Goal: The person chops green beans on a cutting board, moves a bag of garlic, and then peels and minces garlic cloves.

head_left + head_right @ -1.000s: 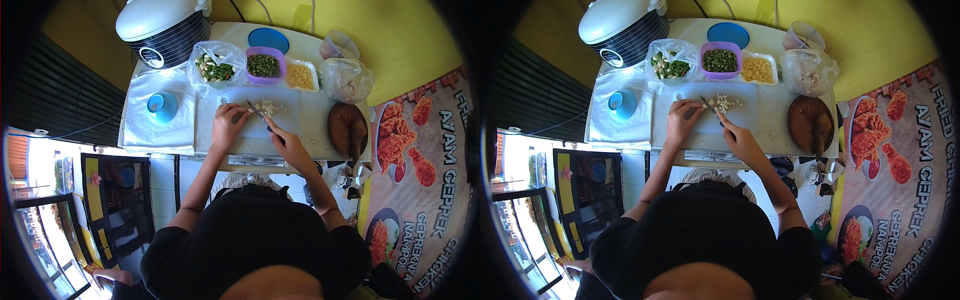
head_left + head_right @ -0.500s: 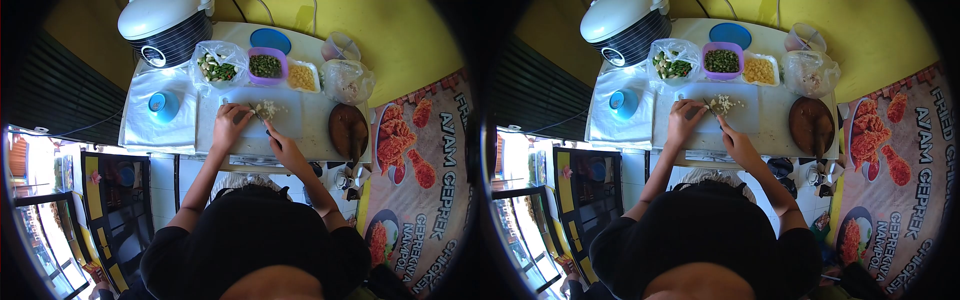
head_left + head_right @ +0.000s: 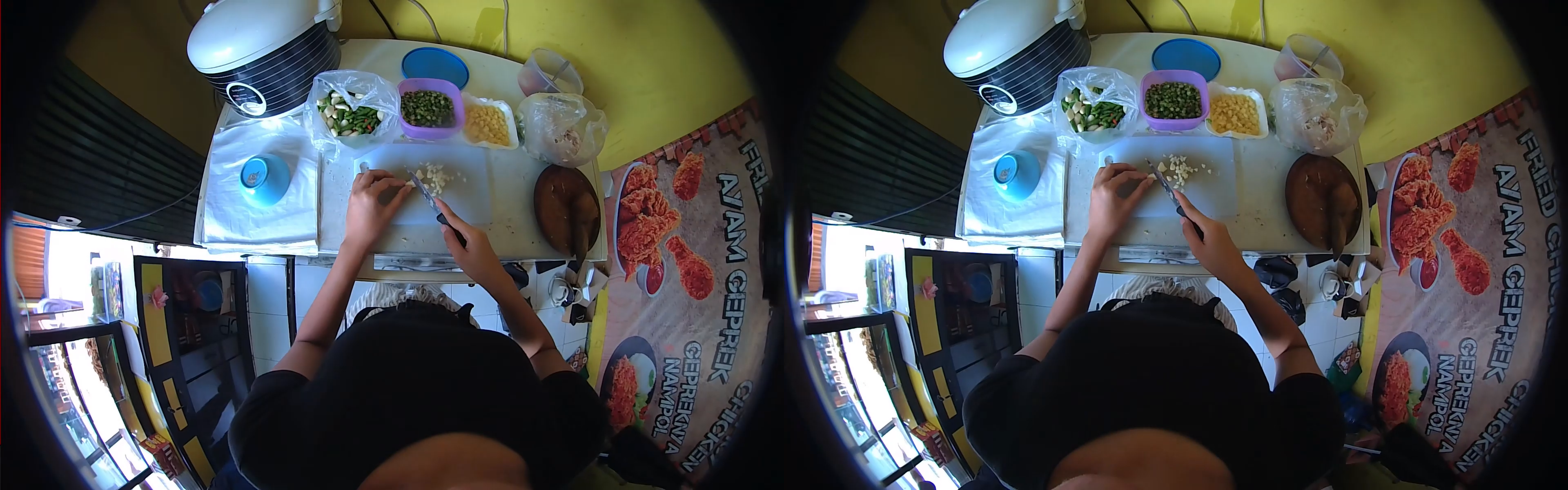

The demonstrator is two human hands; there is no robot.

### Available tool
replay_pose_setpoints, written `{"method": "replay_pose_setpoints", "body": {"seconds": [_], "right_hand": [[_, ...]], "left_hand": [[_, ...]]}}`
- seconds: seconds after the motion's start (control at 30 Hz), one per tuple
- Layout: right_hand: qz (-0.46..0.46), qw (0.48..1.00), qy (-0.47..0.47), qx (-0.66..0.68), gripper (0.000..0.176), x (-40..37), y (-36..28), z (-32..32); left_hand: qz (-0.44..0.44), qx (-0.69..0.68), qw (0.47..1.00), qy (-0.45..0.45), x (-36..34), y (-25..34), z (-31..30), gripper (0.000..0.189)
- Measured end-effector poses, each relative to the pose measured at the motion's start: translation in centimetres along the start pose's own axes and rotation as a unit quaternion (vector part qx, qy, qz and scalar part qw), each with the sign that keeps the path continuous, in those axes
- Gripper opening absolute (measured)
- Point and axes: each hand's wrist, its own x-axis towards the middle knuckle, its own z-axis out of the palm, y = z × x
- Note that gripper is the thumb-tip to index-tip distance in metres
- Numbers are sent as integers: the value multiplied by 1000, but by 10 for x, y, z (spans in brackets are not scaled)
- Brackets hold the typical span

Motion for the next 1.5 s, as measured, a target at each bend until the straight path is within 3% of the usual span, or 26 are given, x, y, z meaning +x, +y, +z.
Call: {"method": "replay_pose_setpoints", "body": {"seconds": [1.13, 1.47, 1.5], "right_hand": [[-51, 974, -7, -219, 62, 6, 6, 17], [-43, 979, 5, -198, 56, 9, 6, 19], [-6, 987, -14, -162, 55, 9, -1, 14]], "left_hand": [[-4, -22, 1000, 9, -5, -4, 1, 12], [-7, -12, 1000, 11, -3, -3, 1, 13], [-6, -12, 1000, 12, -3, -1, 1, 13]]}}
